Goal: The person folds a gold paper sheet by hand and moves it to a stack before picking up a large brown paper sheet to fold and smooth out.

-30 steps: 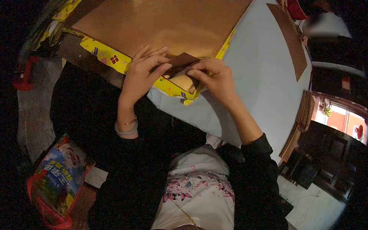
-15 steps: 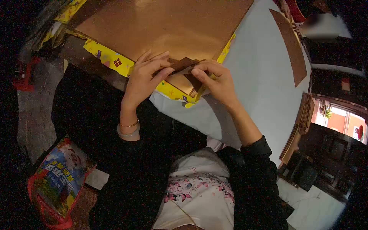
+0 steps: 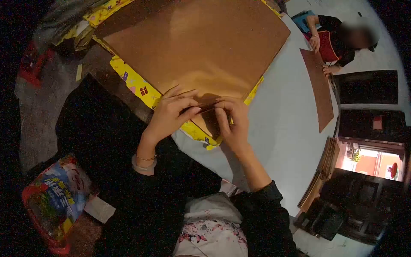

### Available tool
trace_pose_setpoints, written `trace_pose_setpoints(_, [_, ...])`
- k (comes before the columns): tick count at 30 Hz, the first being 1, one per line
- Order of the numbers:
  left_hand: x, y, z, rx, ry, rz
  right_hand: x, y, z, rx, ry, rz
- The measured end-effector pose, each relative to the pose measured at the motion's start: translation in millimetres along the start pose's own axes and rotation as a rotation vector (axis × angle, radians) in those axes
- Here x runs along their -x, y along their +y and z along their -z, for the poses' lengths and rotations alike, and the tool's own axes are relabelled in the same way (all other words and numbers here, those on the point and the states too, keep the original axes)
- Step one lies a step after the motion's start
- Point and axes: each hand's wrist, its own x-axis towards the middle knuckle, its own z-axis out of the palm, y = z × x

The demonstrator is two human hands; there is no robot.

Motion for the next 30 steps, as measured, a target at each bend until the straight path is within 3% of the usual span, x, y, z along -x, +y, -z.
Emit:
trace_pose_setpoints(1, [1,-1,-1,0.002,0.006,0.002,2,0,-2,0.002,-0.006,0.004])
trace_pose_setpoints(3, [1,-2,-1,-0.001,0.006,-0.028,6,-1,-7,-0.043,0.066,-0.197])
trace_pose_setpoints(15, [1,-3,-5,-0.048,0.062,-0.048,-1,-8,-13,-0.323,0.138,-0.366])
trace_pose_setpoints(18, [0,0,-1,-0.029,0.035,-0.036,2,-4,-6,-0.094,0.083,-0.227])
trace_pose_setpoints(30, [0,-2,-2,-0.041,-0.007,-0.024,3,9,-1,-0.068,0.041,-0.260])
